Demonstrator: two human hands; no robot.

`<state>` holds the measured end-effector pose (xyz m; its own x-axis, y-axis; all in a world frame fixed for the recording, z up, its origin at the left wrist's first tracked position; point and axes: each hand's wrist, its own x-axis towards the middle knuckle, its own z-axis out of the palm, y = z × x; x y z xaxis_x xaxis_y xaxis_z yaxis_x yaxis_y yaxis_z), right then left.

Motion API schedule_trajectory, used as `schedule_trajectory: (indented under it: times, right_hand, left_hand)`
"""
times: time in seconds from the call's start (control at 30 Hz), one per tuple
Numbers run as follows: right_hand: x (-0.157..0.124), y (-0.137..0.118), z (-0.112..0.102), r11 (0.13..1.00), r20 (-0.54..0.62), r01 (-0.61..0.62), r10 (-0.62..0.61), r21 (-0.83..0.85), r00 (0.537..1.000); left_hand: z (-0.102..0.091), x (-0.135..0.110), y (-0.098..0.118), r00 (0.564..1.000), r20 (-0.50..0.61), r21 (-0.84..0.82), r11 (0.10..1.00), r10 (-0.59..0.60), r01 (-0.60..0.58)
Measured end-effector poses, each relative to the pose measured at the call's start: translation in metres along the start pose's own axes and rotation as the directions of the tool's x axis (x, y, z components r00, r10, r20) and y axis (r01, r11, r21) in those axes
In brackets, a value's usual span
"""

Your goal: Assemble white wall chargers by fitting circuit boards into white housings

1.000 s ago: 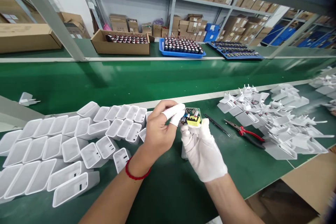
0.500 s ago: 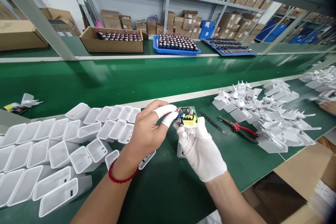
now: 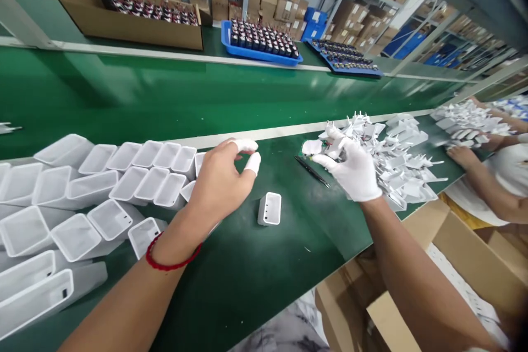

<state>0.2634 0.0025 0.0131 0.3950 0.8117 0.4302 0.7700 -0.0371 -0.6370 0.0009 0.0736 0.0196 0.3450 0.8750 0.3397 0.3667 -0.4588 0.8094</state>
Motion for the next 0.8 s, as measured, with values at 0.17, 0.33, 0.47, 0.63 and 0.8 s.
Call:
schedule_trajectory:
  times: [0.17, 0.33, 0.47, 0.63, 0.8]
  right_hand:
    - [0.015, 0.016, 0.042, 0.988, 0.067, -0.064, 0.055, 0.143, 0.996]
    - [0.01, 0.023, 0.054, 0.966, 0.066, -0.143, 0.131, 0.214, 0.989]
    - [-0.003, 0.023, 0.05, 0.897, 0.13, -0.271, 0.241, 0.349, 0.962]
    - [-0.037, -0.02, 0.046, 0.603, 0.166, -0.346, 0.334, 0.719, 0.928]
    - [-0.067, -0.061, 0.051, 0.049, 0.435, -0.471, 0.312, 0.881, 0.845]
  left_hand:
    - [0.0, -0.016, 0.007, 0.8, 0.586, 0.228, 0.921, 0.128, -0.315]
    - [-0.004, -0.026, 0.015, 0.574, 0.818, 0.315, 0.862, -0.035, -0.396]
    - [-0.002, -0.024, 0.013, 0.585, 0.811, 0.304, 0.868, -0.019, -0.392]
    - [0.01, -0.022, 0.009, 0.894, 0.434, 0.089, 0.982, 0.112, -0.167]
    - [0.012, -0.02, 0.019, 0.977, 0.098, -0.332, 0.932, 0.188, -0.146]
